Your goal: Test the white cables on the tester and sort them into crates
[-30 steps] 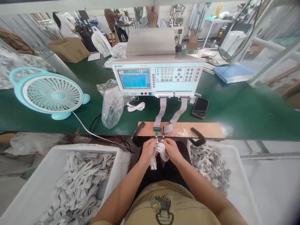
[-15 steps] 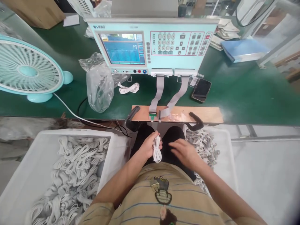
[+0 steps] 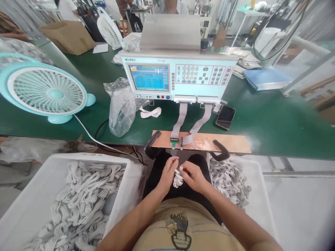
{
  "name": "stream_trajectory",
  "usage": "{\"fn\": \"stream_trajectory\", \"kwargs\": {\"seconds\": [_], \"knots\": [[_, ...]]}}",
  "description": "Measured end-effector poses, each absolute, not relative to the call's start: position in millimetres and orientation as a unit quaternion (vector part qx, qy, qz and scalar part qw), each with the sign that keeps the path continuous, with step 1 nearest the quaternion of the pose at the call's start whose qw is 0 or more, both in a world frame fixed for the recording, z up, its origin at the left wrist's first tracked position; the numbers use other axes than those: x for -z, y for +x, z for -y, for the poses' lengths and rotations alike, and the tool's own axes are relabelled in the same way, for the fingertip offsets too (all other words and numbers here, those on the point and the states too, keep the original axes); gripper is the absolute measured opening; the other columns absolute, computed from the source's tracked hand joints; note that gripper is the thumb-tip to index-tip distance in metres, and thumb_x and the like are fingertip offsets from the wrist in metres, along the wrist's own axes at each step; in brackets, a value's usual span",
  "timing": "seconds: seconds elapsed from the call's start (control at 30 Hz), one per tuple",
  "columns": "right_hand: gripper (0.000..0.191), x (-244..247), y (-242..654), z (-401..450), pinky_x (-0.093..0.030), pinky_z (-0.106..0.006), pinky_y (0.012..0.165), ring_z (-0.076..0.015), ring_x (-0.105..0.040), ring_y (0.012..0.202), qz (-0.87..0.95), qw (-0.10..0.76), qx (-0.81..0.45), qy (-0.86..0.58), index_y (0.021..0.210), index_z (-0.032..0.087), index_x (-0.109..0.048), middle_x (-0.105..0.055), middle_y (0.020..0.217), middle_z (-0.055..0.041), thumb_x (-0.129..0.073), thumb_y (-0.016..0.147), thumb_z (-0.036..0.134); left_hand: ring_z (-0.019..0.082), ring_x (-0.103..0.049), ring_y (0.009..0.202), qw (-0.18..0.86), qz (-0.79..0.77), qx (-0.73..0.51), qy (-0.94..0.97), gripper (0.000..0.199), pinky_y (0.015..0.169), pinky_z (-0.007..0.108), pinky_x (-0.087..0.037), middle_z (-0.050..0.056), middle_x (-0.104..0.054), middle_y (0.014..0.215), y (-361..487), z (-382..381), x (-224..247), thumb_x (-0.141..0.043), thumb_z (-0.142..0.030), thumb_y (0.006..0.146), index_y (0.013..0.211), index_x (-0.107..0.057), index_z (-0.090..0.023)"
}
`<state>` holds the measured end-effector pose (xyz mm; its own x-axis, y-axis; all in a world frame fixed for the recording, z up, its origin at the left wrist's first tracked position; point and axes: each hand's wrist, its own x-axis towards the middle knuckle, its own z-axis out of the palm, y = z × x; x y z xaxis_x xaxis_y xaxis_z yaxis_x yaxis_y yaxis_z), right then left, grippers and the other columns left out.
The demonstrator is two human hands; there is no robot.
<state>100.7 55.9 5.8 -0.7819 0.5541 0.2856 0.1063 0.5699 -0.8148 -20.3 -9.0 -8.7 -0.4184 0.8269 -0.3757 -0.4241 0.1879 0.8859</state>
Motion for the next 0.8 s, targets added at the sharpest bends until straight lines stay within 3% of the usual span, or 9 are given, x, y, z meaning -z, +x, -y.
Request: {"fn": "stream_trajectory", "kwargs": {"seconds": [0.1, 0.27, 0.57, 0.8], "knots": [[0.019, -1, 91, -65, -0.034, -0.023, 0.054, -0.0111, -0.041, 0.056, 0.788, 0.278, -0.472, -0.280, 0.068, 0.018, -0.051, -0.046, 0.062, 0.0018, -0.044, 0.085, 0.024, 0.013, -0.053, 0.076, 0.449, -0.585, -0.600, 0.309, 0.019, 0.071, 0.023, -0.042, 0.002, -0.057, 0.083, -33, 13, 1, -0.058, -0.034, 0.077, 0.086, -0.064, -0.019], [0.024, 11, 76, -78, -0.037, -0.024, 0.056, -0.0129, -0.045, 0.059, 0.673, 0.298, -0.577, -0.354, 0.069, 0.018, -0.058, -0.051, 0.062, 0.0008, -0.050, 0.082, 0.036, 0.011, -0.052, 0.066, 0.472, -0.564, -0.584, 0.342, 0.016, 0.062, 0.022, -0.043, 0.001, -0.056, 0.077, -49, 6, -8, -0.064, -0.028, 0.072, 0.083, -0.066, -0.018], [0.022, 15, 69, -84, -0.038, -0.025, 0.058, -0.0137, -0.049, 0.059, 0.595, 0.321, -0.627, -0.387, 0.072, 0.017, -0.065, -0.058, 0.063, 0.0001, -0.059, 0.075, 0.038, 0.011, -0.056, 0.061, 0.642, -0.483, -0.568, 0.180, 0.021, 0.053, 0.022, -0.048, 0.001, -0.058, 0.067, -57, -7, -3, -0.069, -0.032, 0.067, 0.073, -0.058, -0.014], [0.023, 9, 62, -82, -0.037, -0.024, 0.052, -0.0113, -0.047, 0.051, 0.496, 0.318, -0.702, -0.400, 0.068, 0.016, -0.066, -0.059, 0.058, 0.0009, -0.066, 0.068, 0.039, 0.010, -0.055, 0.054, 0.494, -0.564, -0.629, 0.206, 0.023, 0.051, 0.022, -0.049, 0.000, -0.059, 0.062, -54, -10, 8, -0.067, -0.034, 0.068, 0.081, -0.062, -0.015]]}}
